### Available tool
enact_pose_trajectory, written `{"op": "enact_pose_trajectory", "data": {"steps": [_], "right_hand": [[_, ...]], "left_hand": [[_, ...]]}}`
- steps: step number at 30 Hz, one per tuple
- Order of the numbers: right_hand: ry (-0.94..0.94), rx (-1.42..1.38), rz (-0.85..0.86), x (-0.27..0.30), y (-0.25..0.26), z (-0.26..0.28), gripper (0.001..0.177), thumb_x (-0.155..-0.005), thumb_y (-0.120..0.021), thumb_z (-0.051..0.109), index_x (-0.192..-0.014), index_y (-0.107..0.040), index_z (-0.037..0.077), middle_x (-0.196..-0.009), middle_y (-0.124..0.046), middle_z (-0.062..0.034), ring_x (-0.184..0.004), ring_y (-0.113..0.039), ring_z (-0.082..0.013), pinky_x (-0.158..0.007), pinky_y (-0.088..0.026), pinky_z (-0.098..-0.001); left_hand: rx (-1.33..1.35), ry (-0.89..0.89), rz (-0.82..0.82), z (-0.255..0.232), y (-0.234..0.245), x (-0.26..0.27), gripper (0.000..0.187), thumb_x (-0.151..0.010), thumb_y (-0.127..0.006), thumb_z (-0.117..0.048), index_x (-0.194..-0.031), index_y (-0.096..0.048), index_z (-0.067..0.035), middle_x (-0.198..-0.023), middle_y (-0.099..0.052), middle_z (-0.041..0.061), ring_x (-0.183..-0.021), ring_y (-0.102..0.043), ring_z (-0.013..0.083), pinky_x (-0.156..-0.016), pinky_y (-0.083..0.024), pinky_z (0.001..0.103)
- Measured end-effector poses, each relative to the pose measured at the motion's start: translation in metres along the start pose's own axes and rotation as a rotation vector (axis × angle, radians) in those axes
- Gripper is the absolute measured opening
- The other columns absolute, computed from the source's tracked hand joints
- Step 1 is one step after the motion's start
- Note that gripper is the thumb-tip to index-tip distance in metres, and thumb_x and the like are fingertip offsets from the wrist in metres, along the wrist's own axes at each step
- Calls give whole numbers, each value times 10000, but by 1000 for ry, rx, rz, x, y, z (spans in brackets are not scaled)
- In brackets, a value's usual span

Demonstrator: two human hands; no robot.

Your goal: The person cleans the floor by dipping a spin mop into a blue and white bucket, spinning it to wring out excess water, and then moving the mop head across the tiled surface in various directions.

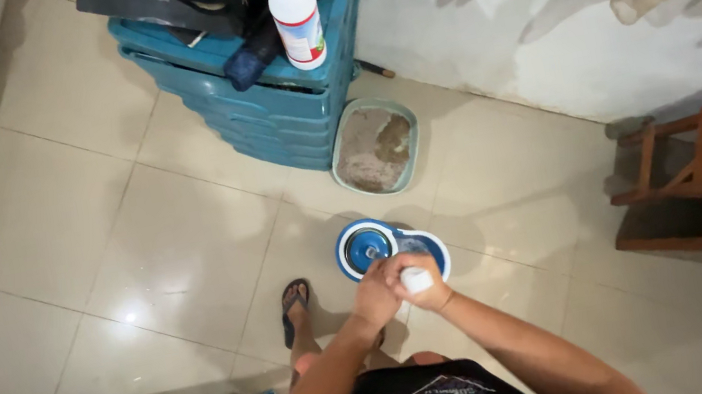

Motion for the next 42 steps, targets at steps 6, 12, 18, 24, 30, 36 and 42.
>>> {"op": "enact_pose_trajectory", "data": {"steps": [6,12,18,24,30,36,42], "right_hand": [[-116,117,-8,-11,3,-32,185,-798,-791,9,-830,-612,40,-818,-667,-43,-781,-632,-145,-729,-526,-283],[-88,112,-78,-20,24,124,149,-821,-790,13,-761,-656,36,-684,-671,-54,-620,-616,-141,-597,-517,-283],[108,-25,22,-19,-6,111,138,-818,-692,-49,-807,-571,17,-780,-613,-95,-713,-587,-179,-653,-507,-314],[-2,38,-1,7,-22,-13,164,-796,-711,-36,-825,-562,26,-812,-609,-87,-726,-571,-186,-683,-503,-308],[-172,12,29,-18,-13,9,150,-833,-745,-20,-847,-605,32,-818,-624,-58,-763,-605,-165,-706,-504,-294],[74,-8,-65,-20,22,164,148,-862,-684,-63,-823,-566,19,-806,-648,-67,-743,-642,-166,-706,-549,-298],[127,-103,-63,-23,5,70,145,-824,-626,-100,-781,-532,1,-763,-603,-75,-717,-608,-183,-679,-521,-304]], "left_hand": [[-15,116,-35,20,-11,-25,351,-841,-635,-128,-1181,-688,-58,-1236,-692,199,-1183,-576,462,-968,-411,635],[129,-55,-73,-101,103,-20,332,-824,-700,-136,-1153,-666,-107,-1111,-725,128,-1047,-662,358,-912,-534,463],[205,-46,-42,-96,105,-14,295,-874,-672,-196,-1163,-682,-138,-1106,-729,129,-1031,-690,360,-901,-553,440],[279,141,101,23,6,25,303,-871,-633,-213,-1157,-685,-126,-1162,-708,162,-1074,-653,404,-936,-522,469],[165,134,146,19,18,-16,262,-860,-642,-184,-1103,-697,-102,-1122,-722,167,-1039,-677,414,-903,-541,473],[42,-170,-113,-114,105,-17,314,-819,-643,-130,-1114,-630,-22,-1080,-696,181,-939,-685,393,-942,-563,495],[41,45,53,-47,41,-14,267,-856,-614,-119,-1106,-655,-33,-1081,-719,207,-1005,-674,417,-899,-529,496]]}}
Point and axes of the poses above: each hand's wrist, its own x-axis away from the middle knuckle, its own y-axis out of the back of the hand, z = x × y, the point moved 2 cm from there along -x, towards the middle knuckle
